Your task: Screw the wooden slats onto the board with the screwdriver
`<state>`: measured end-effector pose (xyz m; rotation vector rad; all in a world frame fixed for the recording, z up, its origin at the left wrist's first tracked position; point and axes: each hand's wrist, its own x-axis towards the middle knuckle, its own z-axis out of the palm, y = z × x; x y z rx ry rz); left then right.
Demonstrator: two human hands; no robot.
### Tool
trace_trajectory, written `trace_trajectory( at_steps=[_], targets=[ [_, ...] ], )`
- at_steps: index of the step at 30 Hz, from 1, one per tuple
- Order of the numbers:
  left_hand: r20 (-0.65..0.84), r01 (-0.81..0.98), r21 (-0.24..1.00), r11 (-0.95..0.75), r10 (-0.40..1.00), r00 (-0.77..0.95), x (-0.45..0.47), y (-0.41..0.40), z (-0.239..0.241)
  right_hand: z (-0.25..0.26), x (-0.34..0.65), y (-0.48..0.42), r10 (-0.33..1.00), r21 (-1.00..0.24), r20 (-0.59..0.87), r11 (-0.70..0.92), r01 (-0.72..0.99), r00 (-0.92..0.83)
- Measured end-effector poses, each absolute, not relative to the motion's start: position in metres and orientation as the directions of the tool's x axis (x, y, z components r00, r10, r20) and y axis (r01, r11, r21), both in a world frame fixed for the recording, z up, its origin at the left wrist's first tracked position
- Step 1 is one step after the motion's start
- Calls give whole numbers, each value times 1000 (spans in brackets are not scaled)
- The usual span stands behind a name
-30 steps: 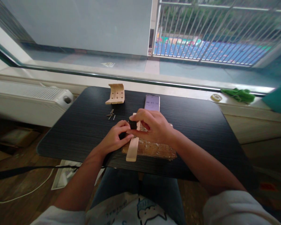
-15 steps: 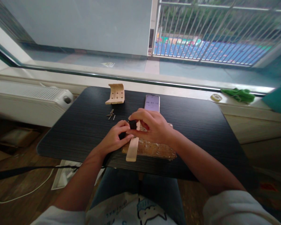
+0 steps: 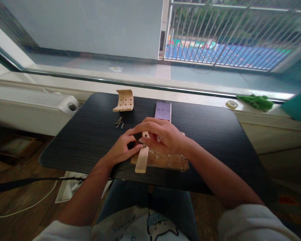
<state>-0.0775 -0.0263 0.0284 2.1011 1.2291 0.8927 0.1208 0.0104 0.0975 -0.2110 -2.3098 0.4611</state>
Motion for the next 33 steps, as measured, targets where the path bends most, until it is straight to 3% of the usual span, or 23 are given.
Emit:
trace_trajectory(
  at_steps=[8, 16, 27, 33],
  targets=[
    [259, 533, 725, -437, 890, 376, -78, -25, 27, 95, 119, 15, 303, -524, 645, 844, -117, -701],
    [281, 533, 708, -463, 877, 389, -78, -25, 25, 99, 119, 8, 383, -707, 531, 693, -145, -756],
    [228, 566, 723, -397, 910, 346, -76, -27, 29, 103, 121, 8, 393, -722, 538, 672, -167, -745],
    [233, 565, 719, -404, 906, 352, -75, -28, 32, 104, 122, 12, 316, -688, 532, 702, -183, -785]
  ],
)
